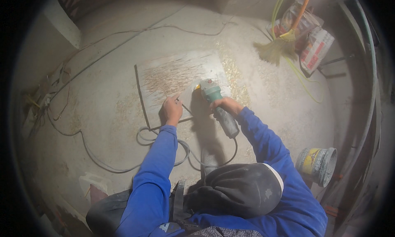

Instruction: The person uses an angle grinder to grind the surface of a rectangular tile placed on the floor. They hold the tile with one hand and operate the grinder with the other, repeatedly moving the tool across the tile surface and flipping the tile to work on different areas.

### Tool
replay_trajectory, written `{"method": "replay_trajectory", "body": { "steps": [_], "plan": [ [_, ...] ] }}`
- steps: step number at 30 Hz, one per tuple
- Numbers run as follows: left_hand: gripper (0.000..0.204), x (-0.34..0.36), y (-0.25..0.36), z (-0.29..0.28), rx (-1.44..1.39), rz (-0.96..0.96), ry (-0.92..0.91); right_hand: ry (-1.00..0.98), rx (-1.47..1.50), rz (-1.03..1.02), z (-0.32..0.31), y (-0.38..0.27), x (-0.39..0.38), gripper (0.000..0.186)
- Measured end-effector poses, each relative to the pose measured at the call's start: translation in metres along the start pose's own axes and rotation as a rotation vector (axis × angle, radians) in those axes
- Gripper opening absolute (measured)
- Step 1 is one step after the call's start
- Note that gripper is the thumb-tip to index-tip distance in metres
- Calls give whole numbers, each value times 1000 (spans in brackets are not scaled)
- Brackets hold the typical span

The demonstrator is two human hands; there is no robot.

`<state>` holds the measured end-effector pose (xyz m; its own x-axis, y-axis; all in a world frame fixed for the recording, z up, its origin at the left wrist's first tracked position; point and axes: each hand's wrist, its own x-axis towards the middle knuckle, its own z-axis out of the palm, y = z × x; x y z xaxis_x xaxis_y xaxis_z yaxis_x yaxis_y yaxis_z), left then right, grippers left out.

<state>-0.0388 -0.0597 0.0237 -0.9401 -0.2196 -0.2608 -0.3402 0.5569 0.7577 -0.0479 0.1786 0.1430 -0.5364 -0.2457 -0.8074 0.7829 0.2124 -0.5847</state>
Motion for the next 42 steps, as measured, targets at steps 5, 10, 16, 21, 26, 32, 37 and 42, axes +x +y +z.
{"method": "replay_trajectory", "body": {
  "steps": [5, 10, 16, 21, 26, 32, 37, 42],
  "plan": [
    [35, 1, 0, 1, 10, -8, -8, 5, 2, 6, 2, -4, 1, 37],
    [35, 0, 0, 1, 2, -9, -1, -20, 33, 47, 2, -2, 7, 36],
    [34, -1, 2, 1, 13, 15, 16, -12, 53, 69, 5, 0, -1, 35],
    [35, -1, 1, -1, -12, 11, 4, 29, -9, 30, 7, -3, -6, 37],
    [36, 0, 0, 0, -15, 24, -8, 21, -26, -18, 6, -4, -5, 38],
    [35, -1, 3, -1, 9, 8, 2, 7, -11, 17, 7, -8, 3, 37],
    [33, -1, 3, -1, -7, 15, 18, 14, 46, 19, 6, -4, 3, 37],
    [33, 0, 2, 0, 6, 17, 18, 10, 27, 43, 5, -4, 5, 40]
  ]
}}
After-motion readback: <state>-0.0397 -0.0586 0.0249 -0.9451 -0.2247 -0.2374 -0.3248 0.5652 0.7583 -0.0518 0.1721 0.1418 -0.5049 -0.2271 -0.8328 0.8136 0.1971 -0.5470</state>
